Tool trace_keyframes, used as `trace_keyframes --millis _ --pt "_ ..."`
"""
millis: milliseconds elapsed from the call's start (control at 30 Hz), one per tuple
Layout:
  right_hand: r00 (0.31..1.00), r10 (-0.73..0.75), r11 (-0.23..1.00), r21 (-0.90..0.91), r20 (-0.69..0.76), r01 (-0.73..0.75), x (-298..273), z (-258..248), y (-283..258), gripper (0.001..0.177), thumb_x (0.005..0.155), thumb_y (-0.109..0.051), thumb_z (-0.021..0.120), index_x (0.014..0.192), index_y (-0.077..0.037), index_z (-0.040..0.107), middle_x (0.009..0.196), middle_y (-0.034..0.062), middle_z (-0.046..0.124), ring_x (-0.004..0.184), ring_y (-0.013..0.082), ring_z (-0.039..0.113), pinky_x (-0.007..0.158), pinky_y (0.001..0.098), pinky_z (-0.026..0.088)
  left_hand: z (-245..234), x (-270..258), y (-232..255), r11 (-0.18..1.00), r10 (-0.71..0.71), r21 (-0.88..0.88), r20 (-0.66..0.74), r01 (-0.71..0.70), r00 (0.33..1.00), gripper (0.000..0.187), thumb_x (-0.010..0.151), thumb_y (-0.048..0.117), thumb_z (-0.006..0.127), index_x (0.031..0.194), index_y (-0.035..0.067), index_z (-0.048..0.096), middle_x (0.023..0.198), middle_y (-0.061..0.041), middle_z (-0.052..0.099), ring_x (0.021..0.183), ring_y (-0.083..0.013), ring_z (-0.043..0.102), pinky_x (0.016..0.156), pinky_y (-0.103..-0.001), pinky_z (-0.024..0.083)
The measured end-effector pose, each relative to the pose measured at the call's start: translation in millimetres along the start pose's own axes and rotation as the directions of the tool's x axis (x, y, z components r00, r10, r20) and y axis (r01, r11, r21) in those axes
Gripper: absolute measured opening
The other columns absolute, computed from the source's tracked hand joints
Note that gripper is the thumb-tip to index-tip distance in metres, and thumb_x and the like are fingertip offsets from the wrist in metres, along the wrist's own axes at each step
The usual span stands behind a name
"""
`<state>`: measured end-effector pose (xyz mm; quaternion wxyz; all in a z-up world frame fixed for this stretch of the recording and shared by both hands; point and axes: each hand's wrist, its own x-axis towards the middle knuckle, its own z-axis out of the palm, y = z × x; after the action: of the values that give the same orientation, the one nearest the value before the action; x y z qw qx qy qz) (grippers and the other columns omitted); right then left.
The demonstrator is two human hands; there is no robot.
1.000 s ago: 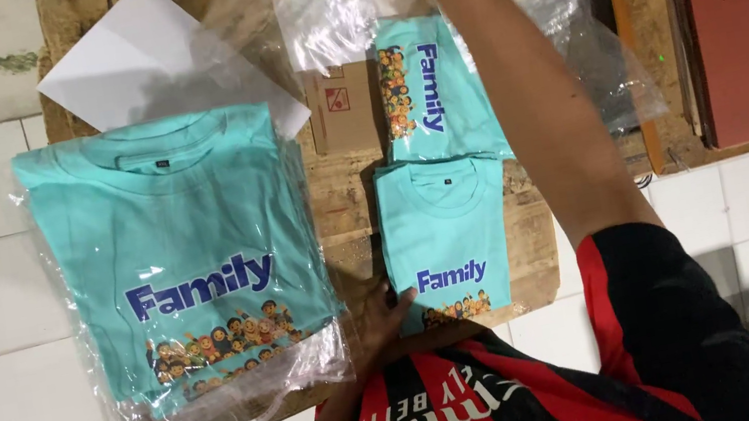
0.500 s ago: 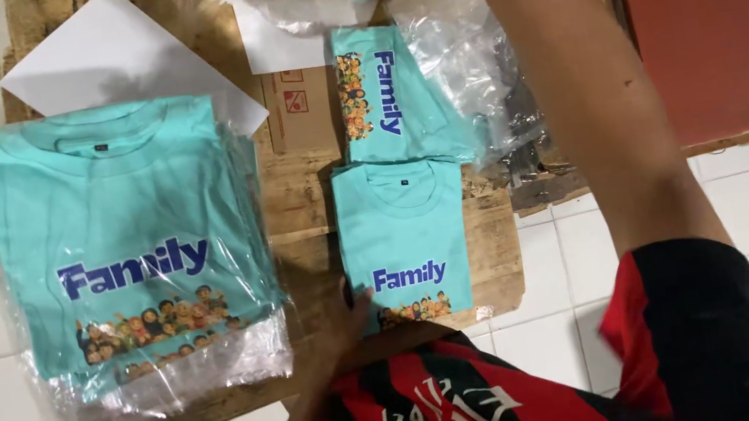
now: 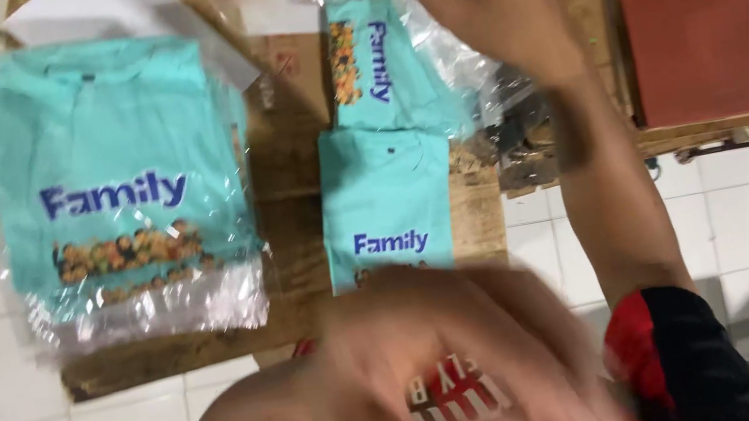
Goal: Folding printed t-shirts and inserting them into plastic bags for packaging
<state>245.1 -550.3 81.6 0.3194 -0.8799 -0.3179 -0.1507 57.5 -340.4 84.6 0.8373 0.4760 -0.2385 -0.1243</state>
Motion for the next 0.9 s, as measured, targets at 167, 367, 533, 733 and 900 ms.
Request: trace_keyframes --millis 167,367,533,733,900 --pt "0.963 -0.262 0.961 0.076 -0.059 0.266 -38 31 -8 0.017 0.098 0.022 0.066 0.104 0.007 0.066 0.106 0.0201 0.071 0.101 0.0309 0.072 0.090 0.0373 0.062 -7 -13 16 0.998 -0.063 0.010 0.292 0.063 0.954 0.029 0.105 0.031 0.053 0.115 0.007 0.066 0.114 -0.009 0.072 0.106 -0.0242 0.073 0.101 -0.037 0.061" --pt "0.999 -0.034 0.967 0.250 -0.035 0.042 -93 52 0 0.009 0.100 0.016 0.066 0.103 0.008 0.066 0.113 0.0213 0.062 0.096 0.0270 0.064 0.065 0.0296 0.054 -10 -18 -26 0.984 -0.083 -0.038 0.762 0.173 0.642 0.052 0.104 0.058 0.045 0.117 0.012 0.067 0.117 -0.006 0.073 0.106 -0.0274 0.077 0.101 -0.038 0.062" --pt "0.982 0.188 0.876 0.450 0.010 -0.172 -119 78 3 0.005 0.103 -0.002 0.068 0.103 0.000 0.073 0.095 0.0100 0.062 0.080 0.0182 0.060 0.067 0.0289 0.050 -57 -18 -145 0.722 -0.342 0.415 -0.483 0.555 0.806 0.051 0.093 0.050 0.059 0.135 0.020 0.059 0.143 -0.008 0.062 0.121 -0.0295 0.070 0.073 -0.035 0.064" --pt "0.966 0.257 0.855 0.475 -0.040 -0.207 -141 107 21 0.012 0.092 0.010 0.067 0.089 0.001 0.073 0.079 0.0143 0.063 0.063 0.0199 0.061 0.050 0.0268 0.047 -66 13 -210 0.935 -0.005 0.284 -0.592 0.214 0.806 0.016 0.103 0.017 0.066 0.112 0.007 0.076 0.106 -0.015 0.073 0.109 -0.0269 0.070 0.091 -0.046 0.056" --pt "0.946 0.324 0.820 0.504 -0.020 -0.271 -161 125 29 0.008 0.094 0.008 0.066 0.090 0.002 0.070 0.079 0.0143 0.062 0.065 0.0195 0.062 0.049 0.0278 0.048 -76 1 -224 0.951 -0.090 0.180 -0.621 0.253 0.779 0.012 0.099 0.015 0.071 0.104 0.004 0.076 0.100 -0.016 0.075 0.099 -0.0227 0.072 0.088 -0.042 0.057"
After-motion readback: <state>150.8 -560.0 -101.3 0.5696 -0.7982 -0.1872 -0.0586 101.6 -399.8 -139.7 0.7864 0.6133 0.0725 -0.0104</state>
